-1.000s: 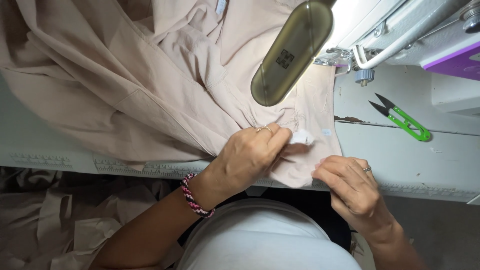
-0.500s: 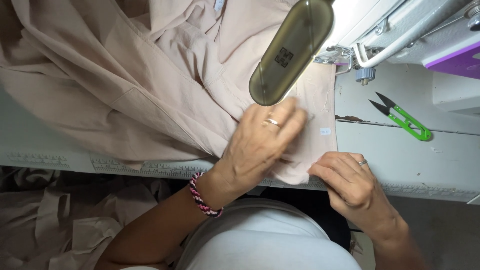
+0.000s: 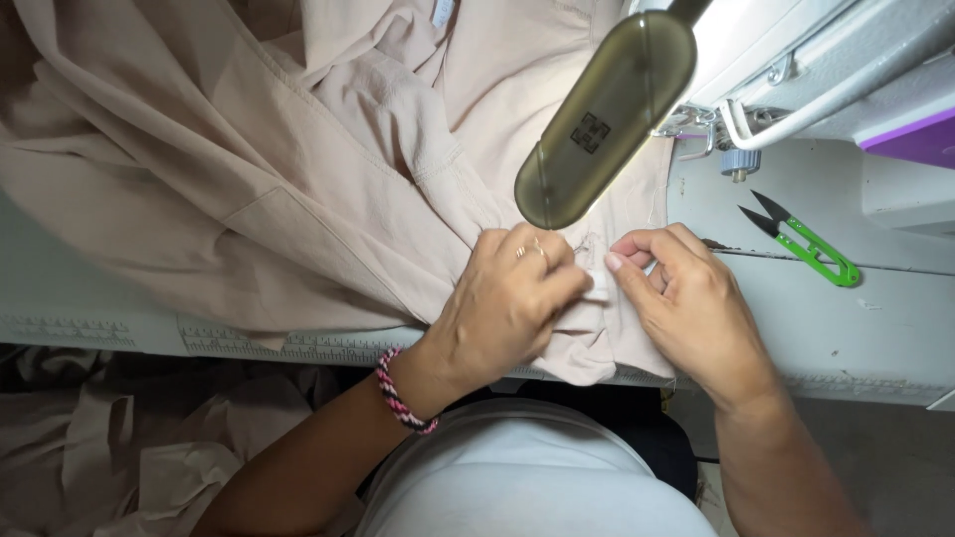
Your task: Repairing a garment by picking at threads with snips and aligning the fabric on a sewing machine table
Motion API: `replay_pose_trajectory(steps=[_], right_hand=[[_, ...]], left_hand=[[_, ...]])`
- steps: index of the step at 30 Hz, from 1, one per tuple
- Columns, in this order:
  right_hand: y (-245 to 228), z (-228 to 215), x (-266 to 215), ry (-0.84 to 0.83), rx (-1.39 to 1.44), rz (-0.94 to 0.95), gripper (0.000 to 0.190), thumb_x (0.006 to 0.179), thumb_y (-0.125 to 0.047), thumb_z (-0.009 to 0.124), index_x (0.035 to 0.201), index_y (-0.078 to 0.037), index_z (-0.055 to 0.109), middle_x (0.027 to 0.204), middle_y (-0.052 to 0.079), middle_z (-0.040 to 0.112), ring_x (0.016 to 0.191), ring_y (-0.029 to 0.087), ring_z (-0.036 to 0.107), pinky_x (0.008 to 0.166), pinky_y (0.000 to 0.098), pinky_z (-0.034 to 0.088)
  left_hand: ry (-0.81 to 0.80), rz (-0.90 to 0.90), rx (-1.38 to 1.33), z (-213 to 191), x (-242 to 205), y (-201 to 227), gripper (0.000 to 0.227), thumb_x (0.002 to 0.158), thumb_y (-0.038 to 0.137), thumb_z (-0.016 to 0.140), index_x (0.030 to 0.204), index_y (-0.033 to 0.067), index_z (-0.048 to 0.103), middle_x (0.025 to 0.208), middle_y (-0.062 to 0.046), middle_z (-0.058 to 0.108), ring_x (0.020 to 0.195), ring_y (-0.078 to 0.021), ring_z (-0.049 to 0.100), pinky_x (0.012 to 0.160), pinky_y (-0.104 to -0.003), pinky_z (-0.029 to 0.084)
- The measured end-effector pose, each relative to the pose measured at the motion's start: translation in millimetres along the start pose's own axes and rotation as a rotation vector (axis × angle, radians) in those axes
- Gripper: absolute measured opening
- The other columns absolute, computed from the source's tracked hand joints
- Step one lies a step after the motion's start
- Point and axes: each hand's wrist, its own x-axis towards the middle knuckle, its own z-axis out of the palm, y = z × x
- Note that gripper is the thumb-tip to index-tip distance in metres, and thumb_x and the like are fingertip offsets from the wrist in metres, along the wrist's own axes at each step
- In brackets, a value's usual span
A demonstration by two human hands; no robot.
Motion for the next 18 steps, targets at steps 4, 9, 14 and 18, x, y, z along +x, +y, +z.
replay_pose_trajectory(steps=[4,9,14,18], right_hand=[[-2.5,12.4,13.3,0.028,-0.009,0.016,0.020,0.093,-0.035,0.075,0.095,-0.015,0.071,0.096,-0.002,0.068,0.067,0.018,0.056,0.078,0.0333,0.048],[-0.7,18.0,21.3,-0.031,0.007,0.006,0.018,0.097,-0.028,0.066,0.101,-0.012,0.071,0.097,0.002,0.070,0.076,0.019,0.062,0.080,0.0333,0.049],[10.5,19.8,22.8,-0.046,0.059,-0.017,0.018,0.099,-0.026,0.063,0.102,-0.009,0.071,0.098,0.001,0.071,0.087,0.018,0.063,0.083,0.0312,0.047],[3.4,20.3,22.0,-0.039,-0.013,0.007,0.022,0.100,-0.029,0.061,0.103,-0.008,0.068,0.095,0.006,0.067,0.080,0.022,0.063,0.080,0.0362,0.050]], left_hand=[[0.058,0.238,0.188,-6.0,-3.5,-2.2,0.009,0.102,0.009,0.062,0.106,0.0037,0.069,0.098,-0.006,0.065,0.108,-0.0262,0.065,0.077,-0.036,0.041],[0.030,0.229,0.306,-1.5,-5.3,-4.7,0.011,0.101,0.005,0.056,0.097,0.0081,0.065,0.116,-0.010,0.071,0.106,-0.0242,0.066,0.078,-0.033,0.044],[-0.008,0.164,0.382,-3.1,-2.5,-4.5,0.011,0.100,0.010,0.055,0.090,0.0141,0.057,0.116,-0.006,0.069,0.096,-0.0193,0.063,0.078,-0.032,0.043],[-0.019,0.156,0.393,-0.3,-0.6,-4.8,0.013,0.101,0.009,0.055,0.090,0.0158,0.058,0.117,-0.004,0.071,0.093,-0.0175,0.062,0.077,-0.031,0.042]])
